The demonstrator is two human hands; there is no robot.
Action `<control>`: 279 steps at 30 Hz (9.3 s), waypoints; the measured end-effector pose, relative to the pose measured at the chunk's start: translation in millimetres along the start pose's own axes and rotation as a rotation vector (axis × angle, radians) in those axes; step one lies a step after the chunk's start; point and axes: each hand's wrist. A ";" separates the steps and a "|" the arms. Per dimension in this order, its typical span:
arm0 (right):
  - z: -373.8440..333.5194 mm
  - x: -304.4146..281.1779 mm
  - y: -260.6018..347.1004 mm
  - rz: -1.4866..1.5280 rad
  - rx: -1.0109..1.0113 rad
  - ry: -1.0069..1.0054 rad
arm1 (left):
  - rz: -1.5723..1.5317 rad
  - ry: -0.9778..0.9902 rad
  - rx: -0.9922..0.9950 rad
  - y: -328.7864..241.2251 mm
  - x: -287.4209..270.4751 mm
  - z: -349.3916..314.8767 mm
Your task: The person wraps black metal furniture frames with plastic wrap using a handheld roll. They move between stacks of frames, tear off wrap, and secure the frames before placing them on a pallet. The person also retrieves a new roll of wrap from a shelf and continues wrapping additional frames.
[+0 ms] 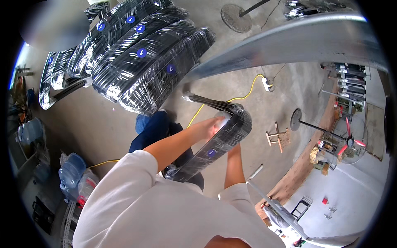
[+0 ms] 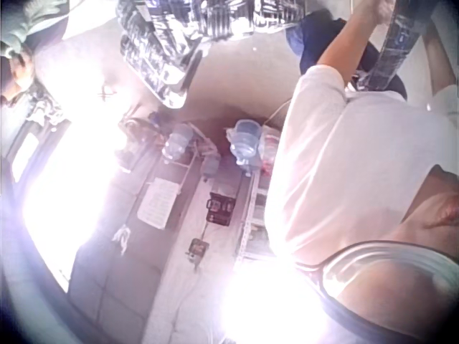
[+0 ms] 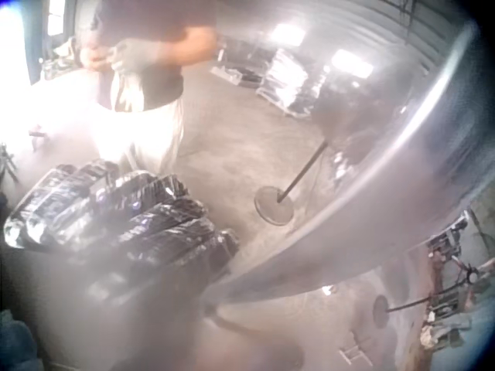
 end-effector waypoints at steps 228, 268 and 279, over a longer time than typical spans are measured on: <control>-115.0 714.4 108.6 -0.178 -0.299 1.058 | 0.400 -0.043 1.056 33.2 -381.5 -571.3; -218.0 245.1 57.9 0.275 -0.248 -0.910 | 1.627 0.443 0.274 81.8 -11.0 -212.6; -72.5 331.1 80.0 0.390 0.059 -0.158 | 1.417 -0.444 0.776 -10.6 -93.5 -313.3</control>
Point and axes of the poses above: each hand's wrist, its own z-axis towards the middle knuckle, its own x-axis out of the palm, y = z × x, and after that the axes turned 2 degrees about -x, right-handed
